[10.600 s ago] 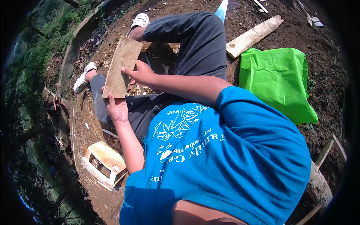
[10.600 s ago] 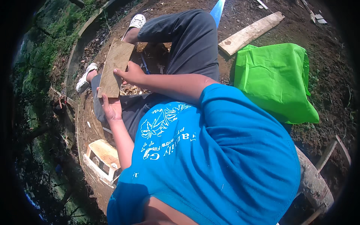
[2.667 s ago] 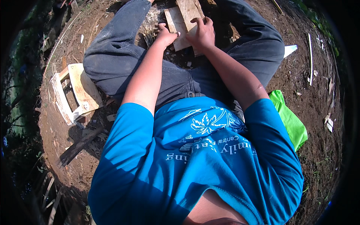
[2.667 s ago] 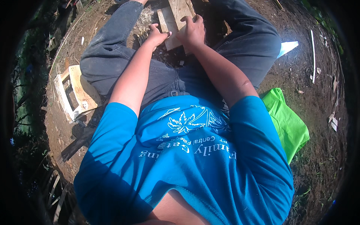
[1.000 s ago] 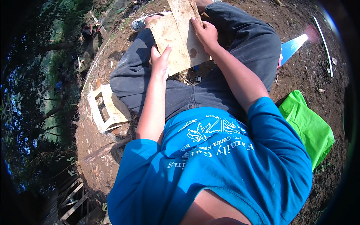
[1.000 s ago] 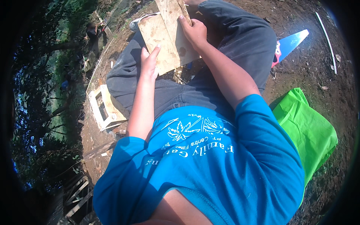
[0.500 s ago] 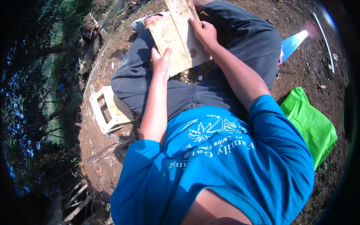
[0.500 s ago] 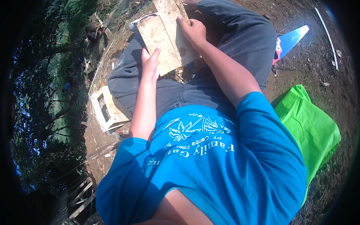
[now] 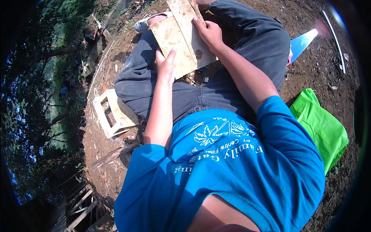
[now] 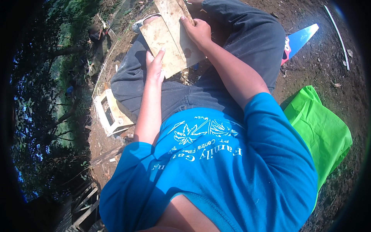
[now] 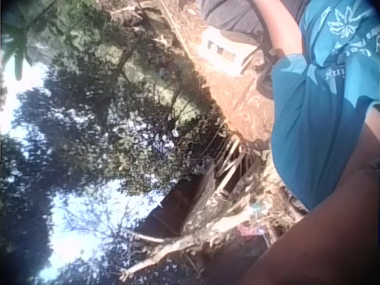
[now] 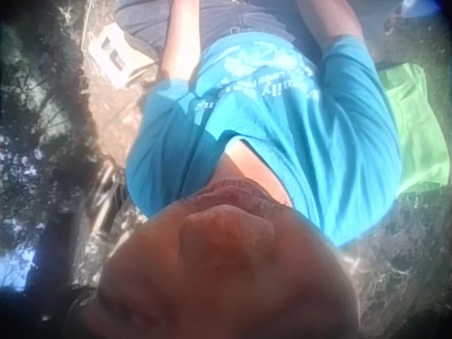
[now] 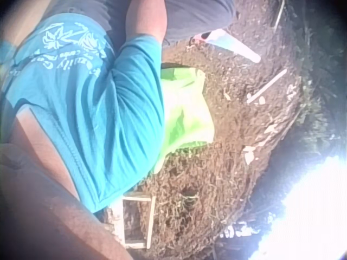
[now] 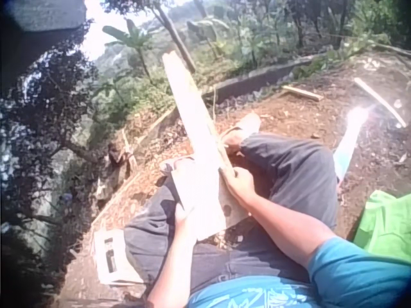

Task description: The person saws a piece of wood while sitting on the ground, then handles and compares several small wooden boards and blocks.

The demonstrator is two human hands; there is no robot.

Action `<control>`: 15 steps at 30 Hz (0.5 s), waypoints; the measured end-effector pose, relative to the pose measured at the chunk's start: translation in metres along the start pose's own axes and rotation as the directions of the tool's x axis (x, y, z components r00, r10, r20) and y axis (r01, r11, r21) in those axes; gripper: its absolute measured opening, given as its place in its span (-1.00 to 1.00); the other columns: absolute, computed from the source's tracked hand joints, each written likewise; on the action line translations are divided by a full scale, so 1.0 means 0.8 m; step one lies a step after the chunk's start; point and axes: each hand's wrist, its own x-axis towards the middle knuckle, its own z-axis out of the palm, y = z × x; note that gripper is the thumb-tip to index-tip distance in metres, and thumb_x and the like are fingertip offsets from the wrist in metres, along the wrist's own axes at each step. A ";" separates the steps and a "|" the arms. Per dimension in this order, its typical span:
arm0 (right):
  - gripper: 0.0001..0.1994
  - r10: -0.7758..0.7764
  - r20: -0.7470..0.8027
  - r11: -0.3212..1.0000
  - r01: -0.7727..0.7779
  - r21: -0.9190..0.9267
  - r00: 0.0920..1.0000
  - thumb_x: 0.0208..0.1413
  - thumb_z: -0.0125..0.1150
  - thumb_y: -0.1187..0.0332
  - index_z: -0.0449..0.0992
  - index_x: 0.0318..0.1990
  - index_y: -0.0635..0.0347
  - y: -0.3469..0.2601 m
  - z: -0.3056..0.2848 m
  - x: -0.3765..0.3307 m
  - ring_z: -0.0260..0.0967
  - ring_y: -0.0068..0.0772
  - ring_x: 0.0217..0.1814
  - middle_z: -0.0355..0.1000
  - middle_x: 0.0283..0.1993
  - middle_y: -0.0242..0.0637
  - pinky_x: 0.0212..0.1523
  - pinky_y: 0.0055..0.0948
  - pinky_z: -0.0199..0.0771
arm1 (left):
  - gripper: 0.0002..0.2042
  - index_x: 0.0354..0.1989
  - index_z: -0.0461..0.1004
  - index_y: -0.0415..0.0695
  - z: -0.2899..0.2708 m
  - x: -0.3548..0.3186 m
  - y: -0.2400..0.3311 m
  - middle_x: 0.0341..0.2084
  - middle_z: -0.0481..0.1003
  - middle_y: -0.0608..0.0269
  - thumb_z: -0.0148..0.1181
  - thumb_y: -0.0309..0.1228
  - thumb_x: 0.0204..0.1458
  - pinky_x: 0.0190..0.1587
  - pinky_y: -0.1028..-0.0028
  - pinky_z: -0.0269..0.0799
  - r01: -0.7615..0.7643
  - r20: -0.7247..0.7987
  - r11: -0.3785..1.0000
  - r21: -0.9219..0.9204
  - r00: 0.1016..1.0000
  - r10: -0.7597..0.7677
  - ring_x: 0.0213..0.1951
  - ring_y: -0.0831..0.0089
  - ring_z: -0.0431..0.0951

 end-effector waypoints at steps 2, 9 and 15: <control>-0.42 -0.002 0.004 1.000 0.002 -0.027 1.000 0.19 0.26 -0.20 0.67 -0.33 0.28 0.000 0.002 0.000 0.47 -0.56 -0.46 0.56 -0.50 -0.31 -0.35 -0.44 0.46 | -0.53 0.25 0.25 -0.24 -0.004 0.001 -0.005 0.15 0.45 0.06 0.25 -0.52 0.20 0.19 0.32 0.43 -0.021 0.008 1.000 0.000 1.000 0.021 0.14 0.33 0.51; -0.42 -0.072 -0.051 0.995 0.068 -0.073 0.996 0.18 0.25 -0.21 0.66 -0.36 0.27 0.007 0.004 -0.003 0.46 -0.56 -0.48 0.54 -0.53 -0.31 -0.37 -0.45 0.45 | -0.50 0.27 0.23 -0.24 0.006 -0.007 -0.005 0.18 0.42 0.06 0.23 -0.49 0.19 0.25 0.27 0.36 -0.024 -0.008 1.000 0.015 1.000 0.024 0.21 0.28 0.45; -0.43 -0.063 -0.013 0.997 0.063 -0.050 0.998 0.19 0.25 -0.19 0.59 -0.46 0.24 0.001 0.001 -0.003 0.37 -0.60 -0.52 0.44 -0.60 -0.41 -0.41 -0.45 0.37 | -0.46 0.30 0.18 -0.24 0.008 -0.012 -0.010 0.20 0.39 0.05 0.24 -0.48 0.18 0.28 0.25 0.33 -0.037 -0.042 0.999 0.003 0.998 0.037 0.22 0.28 0.43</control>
